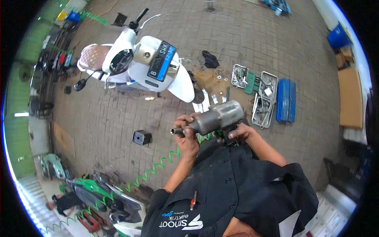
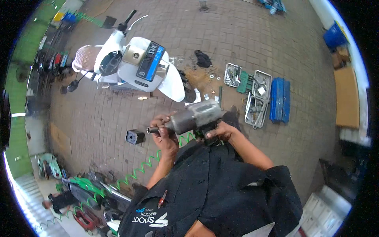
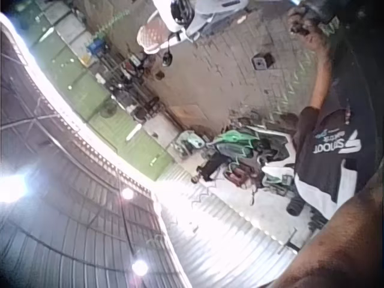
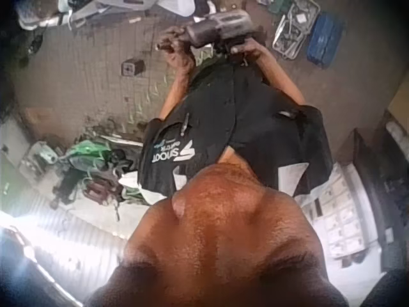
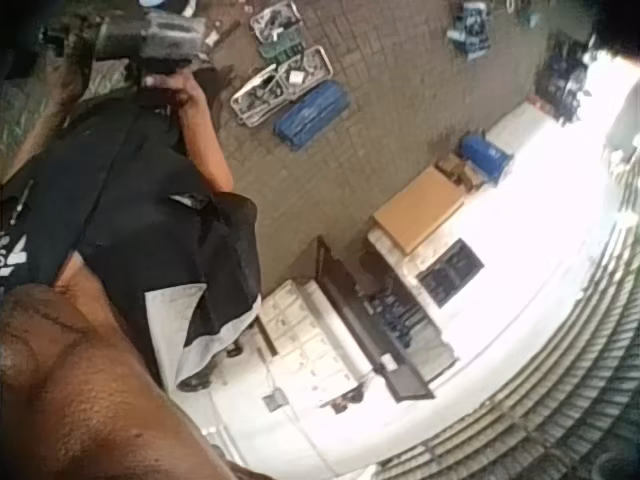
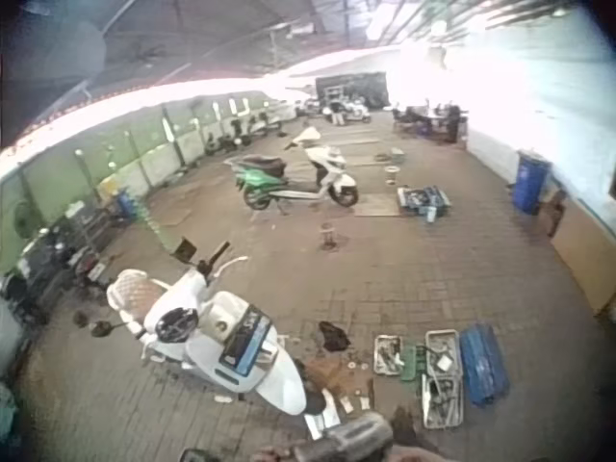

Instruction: The person prepares the front wheel area of a motorcycle, uses a pneumatic impact wrench to loosen components, and handles the brake caliper assembly. They then apply grease to the internal parts of the brake caliper and reinstall it onto the wheel assembly.

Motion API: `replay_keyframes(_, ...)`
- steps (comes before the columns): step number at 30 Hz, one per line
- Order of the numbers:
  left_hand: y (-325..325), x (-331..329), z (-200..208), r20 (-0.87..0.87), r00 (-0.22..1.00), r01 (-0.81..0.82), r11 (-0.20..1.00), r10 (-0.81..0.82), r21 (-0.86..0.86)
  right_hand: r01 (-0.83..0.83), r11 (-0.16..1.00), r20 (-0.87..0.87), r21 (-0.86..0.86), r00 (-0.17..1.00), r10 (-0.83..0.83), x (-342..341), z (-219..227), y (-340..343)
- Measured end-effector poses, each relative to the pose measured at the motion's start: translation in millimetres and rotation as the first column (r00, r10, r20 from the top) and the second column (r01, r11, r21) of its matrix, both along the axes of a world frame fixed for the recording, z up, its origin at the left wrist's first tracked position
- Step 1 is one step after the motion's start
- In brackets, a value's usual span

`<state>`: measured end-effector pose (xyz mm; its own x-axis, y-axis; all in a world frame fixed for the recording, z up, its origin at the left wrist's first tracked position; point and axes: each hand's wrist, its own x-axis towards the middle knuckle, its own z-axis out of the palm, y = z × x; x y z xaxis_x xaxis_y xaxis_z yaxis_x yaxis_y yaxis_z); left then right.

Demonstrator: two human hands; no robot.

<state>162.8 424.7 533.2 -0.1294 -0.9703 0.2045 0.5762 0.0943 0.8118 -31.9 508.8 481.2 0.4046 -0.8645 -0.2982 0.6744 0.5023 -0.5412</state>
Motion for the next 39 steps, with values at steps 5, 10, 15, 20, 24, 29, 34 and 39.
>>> replay_keyframes(5,-60.3,-63.5,26.0,-0.338,0.934,0.156,0.984,-0.117,0.088,-0.008,1.000,-0.296,0.028,0.955,0.016,-72.6,-8.1,-53.3)
replay_keyframes(10,-113.6,-134.1,34.9,-0.648,0.761,0.108,0.977,0.038,0.185,-0.055,0.996,-0.361,-0.064,0.932,0.029,-166.1,-57.8,-109.1)
replay_keyframes(15,-142.9,-237.8,51.2,-0.628,0.727,-0.120,0.952,0.278,0.283,-0.190,0.979,-0.506,0.069,0.839,0.198,-259.6,-20.8,-161.8)
replay_keyframes(20,-161.1,-314.6,70.0,-0.528,0.784,-0.258,0.945,0.326,0.201,-0.380,0.916,-0.620,0.131,0.689,0.375,-338.6,-33.4,-193.3)
replay_keyframes(24,-167.9,-353.1,80.0,-0.444,0.813,-0.313,0.925,0.378,0.215,-0.393,0.919,-0.557,-0.039,0.772,0.306,-362.1,15.2,-211.8)
replay_keyframes(29,-172.6,-372.1,71.2,-0.290,0.855,-0.384,0.900,0.431,0.206,-0.666,0.717,-0.758,-0.204,0.572,0.315,-390.2,12.7,-225.6)
replay_keyframes(34,-170.6,-387.4,64.9,-0.201,0.815,-0.523,0.839,0.543,0.147,-0.714,0.652,-0.722,-0.256,0.589,0.363,-404.4,9.2,-230.9)
replay_keyframes(39,-158.5,-376.5,64.3,-0.140,0.856,-0.494,0.867,0.497,0.060,-0.533,0.846,-0.565,-0.030,0.707,0.426,-373.7,26.0,-230.2)
